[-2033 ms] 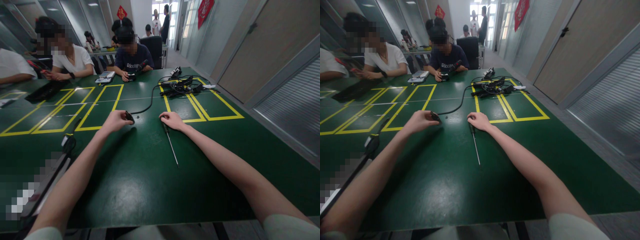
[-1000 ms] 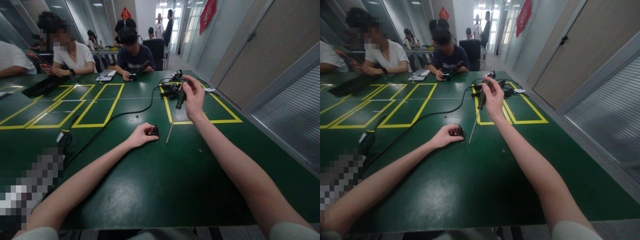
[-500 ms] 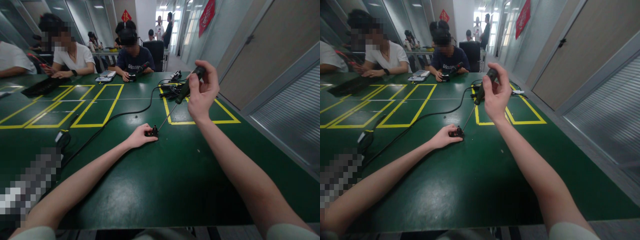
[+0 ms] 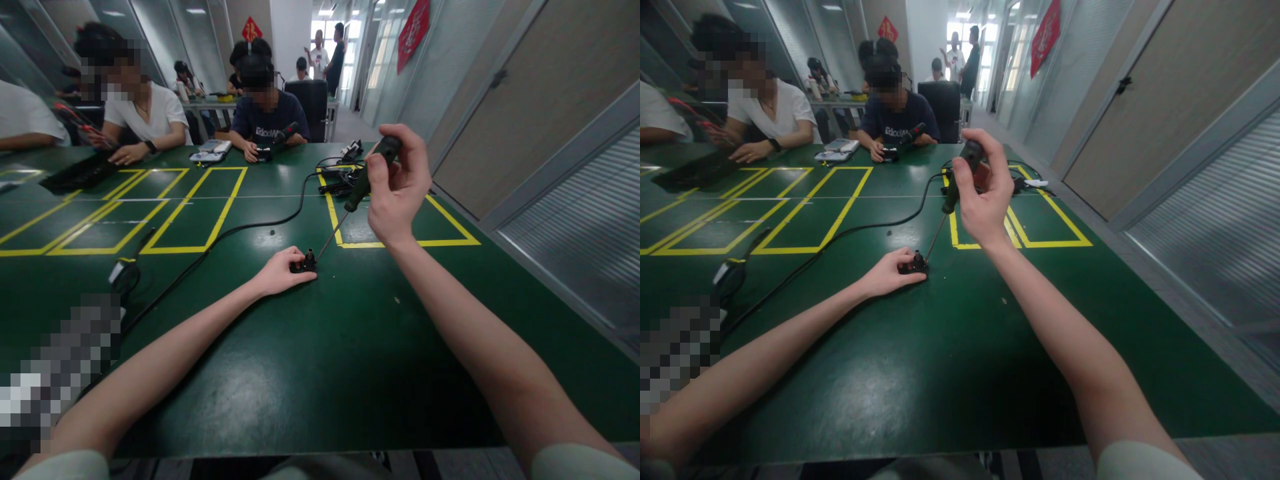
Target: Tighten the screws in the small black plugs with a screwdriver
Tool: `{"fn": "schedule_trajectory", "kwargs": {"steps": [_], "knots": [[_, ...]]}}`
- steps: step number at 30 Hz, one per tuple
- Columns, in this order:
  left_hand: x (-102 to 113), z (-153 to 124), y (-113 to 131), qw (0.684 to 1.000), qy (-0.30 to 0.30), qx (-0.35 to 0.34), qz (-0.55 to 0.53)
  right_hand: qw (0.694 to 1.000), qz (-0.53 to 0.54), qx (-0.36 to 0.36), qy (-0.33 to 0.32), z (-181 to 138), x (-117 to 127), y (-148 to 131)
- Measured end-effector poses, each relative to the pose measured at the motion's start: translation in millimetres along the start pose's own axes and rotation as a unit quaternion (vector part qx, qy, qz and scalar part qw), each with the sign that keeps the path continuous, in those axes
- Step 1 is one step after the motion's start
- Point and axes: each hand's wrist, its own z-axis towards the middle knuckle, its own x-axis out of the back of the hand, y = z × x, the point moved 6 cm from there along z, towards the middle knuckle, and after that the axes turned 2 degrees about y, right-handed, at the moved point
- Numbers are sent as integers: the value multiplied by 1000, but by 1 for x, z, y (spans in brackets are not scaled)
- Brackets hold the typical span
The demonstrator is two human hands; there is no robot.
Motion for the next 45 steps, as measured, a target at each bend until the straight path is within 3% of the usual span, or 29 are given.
{"fn": "schedule_trajectory", "kwargs": {"steps": [11, 18, 26, 33, 39, 43, 45], "knots": [[2, -3, 5, 1000, 3, 1, -18, 999, -27, 22, -18, 1, -2, -13], [0, -3, 6, 1000, 8, -5, -8, 994, -31, -5, -101, 1, -13, -32], [0, -3, 6, 1000, 7, -7, 0, 978, 55, -83, -184, 10, -19, -18], [0, -3, 6, 1000, 4, -11, 10, 993, 20, -22, -113, 13, -7, -17], [0, -3, 5, 1000, 3, -10, 11, 985, 52, -35, -160, 12, -12, -22], [0, -3, 6, 1000, 2, -14, 14, 995, 22, -17, -94, 15, -4, -24], [0, -3, 7, 1000, 2, -14, 21, 995, 27, -18, -93, 15, -4, -23]]}}
